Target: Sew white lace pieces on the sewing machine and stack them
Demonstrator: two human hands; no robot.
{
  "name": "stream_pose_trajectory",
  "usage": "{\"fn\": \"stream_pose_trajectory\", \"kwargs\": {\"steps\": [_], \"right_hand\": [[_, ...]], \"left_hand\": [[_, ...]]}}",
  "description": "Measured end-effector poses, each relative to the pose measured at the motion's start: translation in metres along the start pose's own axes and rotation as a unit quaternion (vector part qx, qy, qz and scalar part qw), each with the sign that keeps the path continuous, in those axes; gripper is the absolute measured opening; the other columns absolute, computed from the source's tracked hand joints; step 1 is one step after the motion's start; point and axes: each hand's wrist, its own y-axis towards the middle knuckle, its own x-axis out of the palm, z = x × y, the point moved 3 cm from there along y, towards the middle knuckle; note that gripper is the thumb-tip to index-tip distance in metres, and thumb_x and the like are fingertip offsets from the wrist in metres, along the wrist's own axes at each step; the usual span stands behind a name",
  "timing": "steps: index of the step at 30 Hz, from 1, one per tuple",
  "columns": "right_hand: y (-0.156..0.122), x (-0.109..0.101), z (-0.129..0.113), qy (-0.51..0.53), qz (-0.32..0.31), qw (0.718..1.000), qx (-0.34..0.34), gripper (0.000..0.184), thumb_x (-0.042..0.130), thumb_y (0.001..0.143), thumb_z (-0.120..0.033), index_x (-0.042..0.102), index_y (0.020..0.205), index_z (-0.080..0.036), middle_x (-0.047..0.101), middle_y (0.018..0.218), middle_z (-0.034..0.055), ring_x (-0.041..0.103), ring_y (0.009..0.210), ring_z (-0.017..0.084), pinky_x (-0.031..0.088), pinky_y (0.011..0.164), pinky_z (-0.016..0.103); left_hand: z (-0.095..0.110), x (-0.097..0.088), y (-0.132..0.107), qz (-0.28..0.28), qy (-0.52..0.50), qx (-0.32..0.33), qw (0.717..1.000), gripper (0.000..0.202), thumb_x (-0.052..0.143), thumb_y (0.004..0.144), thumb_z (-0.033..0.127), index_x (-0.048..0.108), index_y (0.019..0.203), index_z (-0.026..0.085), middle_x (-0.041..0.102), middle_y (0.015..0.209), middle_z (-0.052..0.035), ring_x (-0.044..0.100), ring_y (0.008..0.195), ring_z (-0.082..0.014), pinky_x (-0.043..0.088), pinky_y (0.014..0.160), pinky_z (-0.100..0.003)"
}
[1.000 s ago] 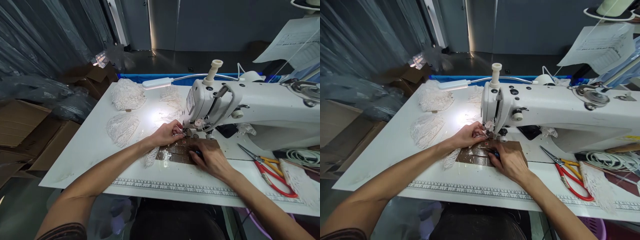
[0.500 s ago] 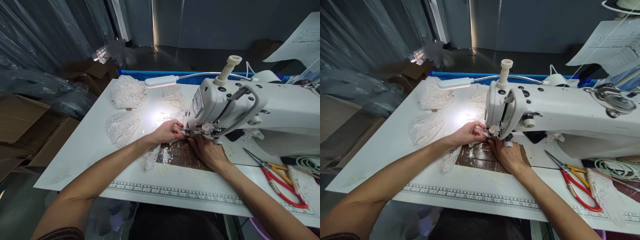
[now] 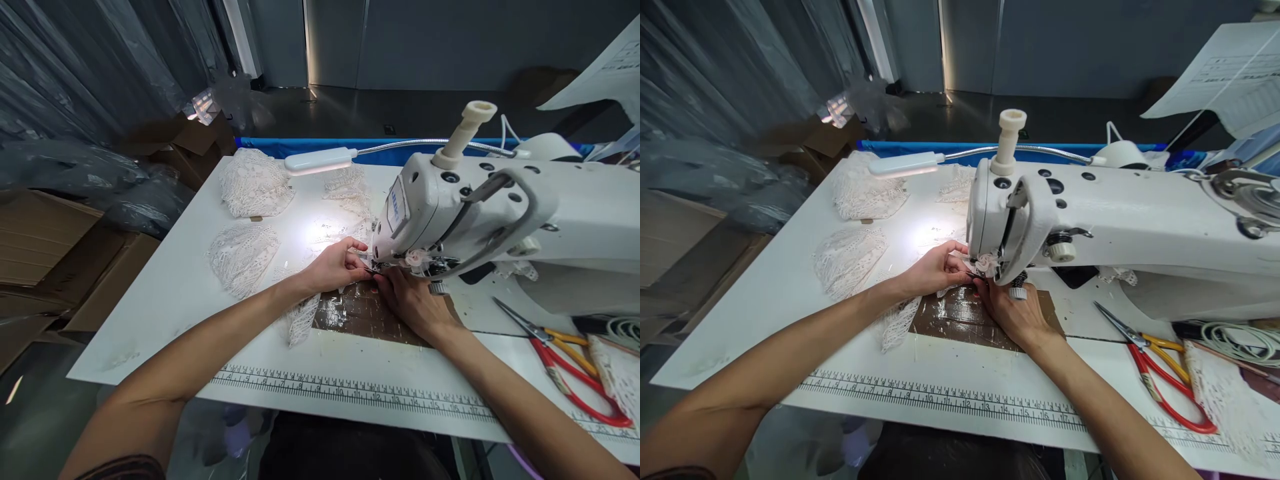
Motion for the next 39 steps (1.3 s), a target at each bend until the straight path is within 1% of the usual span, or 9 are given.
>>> {"fn": "stream_pose_trajectory", "kwargs": {"steps": [7, 15, 20, 23, 27, 29, 34, 37, 39], "right_hand": [[0.003, 0.000, 0.000, -0.008, 0.003, 1.000, -0.013, 0.036, 0.032, 0.100, -0.035, 0.059, 0.087, -0.015, 0.068, 0.079, 0.0111, 0.059, 0.061, 0.019, 0.022, 0.047, 0.030], [0.006, -0.003, -0.005, -0.023, 0.010, 0.999, -0.035, 0.038, 0.029, 0.101, -0.033, 0.060, 0.094, -0.013, 0.067, 0.083, 0.0145, 0.059, 0.074, 0.024, 0.038, 0.062, 0.032], [0.007, -0.006, -0.006, 0.000, 0.024, 0.999, -0.043, 0.037, 0.030, 0.101, -0.033, 0.060, 0.091, -0.013, 0.066, 0.078, 0.0122, 0.058, 0.067, 0.021, 0.036, 0.059, 0.030], [-0.007, -0.021, -0.012, 0.044, 0.074, 0.992, -0.096, 0.038, 0.028, 0.101, -0.033, 0.060, 0.092, -0.015, 0.065, 0.078, 0.0093, 0.056, 0.064, 0.018, 0.031, 0.054, 0.028], [-0.044, -0.038, -0.011, 0.113, 0.084, 0.966, -0.217, 0.039, 0.030, 0.100, -0.037, 0.059, 0.082, -0.017, 0.060, 0.069, 0.0034, 0.049, 0.054, 0.014, 0.026, 0.048, 0.027], [-0.060, -0.040, 0.002, 0.129, 0.070, 0.963, -0.224, 0.040, 0.031, 0.100, -0.036, 0.058, 0.076, -0.017, 0.056, 0.064, 0.0011, 0.046, 0.050, 0.012, 0.026, 0.047, 0.027], [-0.067, -0.032, 0.052, 0.039, 0.060, 0.996, -0.045, 0.036, 0.037, 0.098, -0.036, 0.063, 0.085, -0.016, 0.064, 0.081, 0.0087, 0.055, 0.070, 0.019, 0.036, 0.058, 0.030], [-0.059, -0.031, 0.062, 0.025, 0.076, 0.997, 0.015, 0.031, 0.043, 0.095, -0.036, 0.065, 0.102, -0.014, 0.064, 0.102, 0.0152, 0.053, 0.096, 0.031, 0.042, 0.075, 0.040], [-0.051, -0.030, 0.055, 0.097, 0.069, 0.993, 0.009, 0.028, 0.043, 0.094, -0.031, 0.064, 0.105, -0.014, 0.063, 0.103, 0.0149, 0.053, 0.099, 0.030, 0.043, 0.081, 0.041]], "left_hand": [[0.002, 0.001, 0.000, 0.011, -0.006, -0.020, 1.000, 0.044, 0.071, 0.080, 0.019, 0.044, 0.115, 0.015, 0.068, 0.077, -0.0007, 0.064, 0.069, -0.0108, 0.049, 0.063, -0.023], [-0.002, 0.002, -0.001, 0.024, 0.011, -0.019, 0.999, 0.044, 0.070, 0.079, 0.015, 0.044, 0.115, 0.017, 0.068, 0.076, 0.0007, 0.065, 0.070, -0.0114, 0.049, 0.064, -0.023], [0.000, 0.003, -0.002, 0.012, 0.010, -0.004, 1.000, 0.042, 0.068, 0.082, 0.015, 0.043, 0.115, 0.017, 0.071, 0.081, -0.0020, 0.068, 0.078, -0.0135, 0.051, 0.071, -0.026], [0.017, 0.000, -0.008, -0.016, 0.085, 0.041, 0.995, 0.043, 0.070, 0.081, 0.020, 0.045, 0.115, 0.016, 0.072, 0.090, -0.0052, 0.068, 0.082, -0.0142, 0.052, 0.072, -0.026], [0.057, -0.011, -0.022, -0.081, 0.289, 0.144, 0.943, 0.033, 0.074, 0.080, 0.035, 0.059, 0.102, 0.015, 0.071, 0.094, -0.0055, 0.065, 0.078, -0.0137, 0.050, 0.068, -0.025], [0.073, -0.019, -0.027, -0.055, 0.402, 0.189, 0.894, 0.022, 0.064, 0.088, 0.037, 0.063, 0.092, 0.015, 0.069, 0.089, -0.0052, 0.063, 0.076, -0.0138, 0.047, 0.064, -0.025], [0.082, -0.021, -0.028, 0.005, 0.557, 0.226, 0.799, 0.016, 0.055, 0.094, 0.025, 0.065, 0.092, 0.012, 0.067, 0.092, -0.0080, 0.061, 0.080, -0.0168, 0.045, 0.058, -0.024], [0.070, -0.008, -0.026, -0.030, 0.558, 0.239, 0.794, 0.015, 0.053, 0.094, 0.020, 0.064, 0.092, 0.010, 0.066, 0.092, -0.0085, 0.062, 0.080, -0.0163, 0.050, 0.062, -0.026], [0.059, 0.001, -0.024, -0.053, 0.540, 0.248, 0.803, 0.017, 0.049, 0.096, 0.019, 0.064, 0.094, 0.009, 0.066, 0.092, -0.0088, 0.062, 0.081, -0.0158, 0.053, 0.066, -0.027]]}}
